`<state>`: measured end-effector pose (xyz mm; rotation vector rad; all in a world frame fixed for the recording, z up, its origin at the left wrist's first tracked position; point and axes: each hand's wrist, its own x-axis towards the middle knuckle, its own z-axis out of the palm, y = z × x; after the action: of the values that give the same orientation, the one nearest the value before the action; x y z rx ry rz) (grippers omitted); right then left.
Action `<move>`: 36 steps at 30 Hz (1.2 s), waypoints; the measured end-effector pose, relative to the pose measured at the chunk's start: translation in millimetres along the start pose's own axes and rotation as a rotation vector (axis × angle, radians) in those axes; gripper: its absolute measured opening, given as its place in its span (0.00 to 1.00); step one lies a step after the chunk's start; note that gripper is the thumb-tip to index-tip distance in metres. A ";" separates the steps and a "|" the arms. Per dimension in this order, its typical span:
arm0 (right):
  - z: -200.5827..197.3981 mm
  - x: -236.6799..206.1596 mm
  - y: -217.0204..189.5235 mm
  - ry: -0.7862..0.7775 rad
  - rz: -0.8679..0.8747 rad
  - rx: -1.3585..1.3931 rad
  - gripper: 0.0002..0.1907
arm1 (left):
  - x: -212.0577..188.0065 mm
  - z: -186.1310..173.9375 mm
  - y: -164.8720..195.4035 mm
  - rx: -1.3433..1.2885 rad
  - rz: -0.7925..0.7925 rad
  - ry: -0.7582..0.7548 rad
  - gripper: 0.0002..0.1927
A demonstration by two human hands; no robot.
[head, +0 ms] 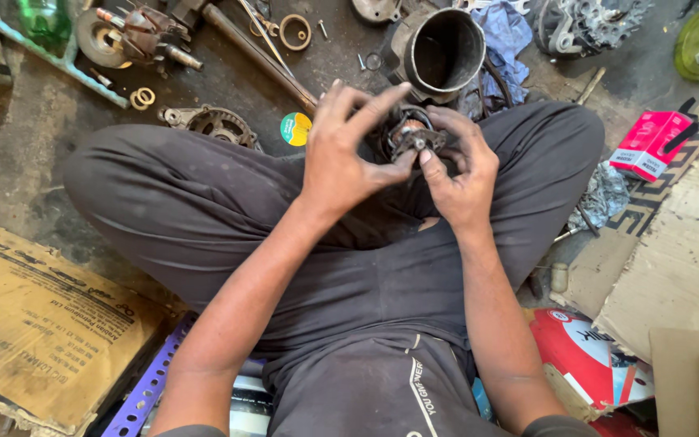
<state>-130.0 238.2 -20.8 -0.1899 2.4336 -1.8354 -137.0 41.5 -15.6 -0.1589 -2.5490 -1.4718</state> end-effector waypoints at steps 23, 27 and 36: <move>-19.9 -0.9 25.2 -0.119 -0.065 0.127 0.19 | 10.4 -3.3 -10.0 -0.278 0.083 -0.197 0.17; -20.5 -5.7 36.1 -0.045 -0.003 0.243 0.18 | 7.3 4.6 -6.2 -0.253 0.147 -0.150 0.17; -12.3 -2.8 10.9 -0.048 -0.255 -0.201 0.41 | 16.9 5.2 -13.1 -0.247 0.080 -0.249 0.18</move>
<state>-129.5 253.2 -27.9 -0.5755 2.6631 -1.6442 -156.5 39.4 -25.5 -0.5031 -2.4964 -1.8334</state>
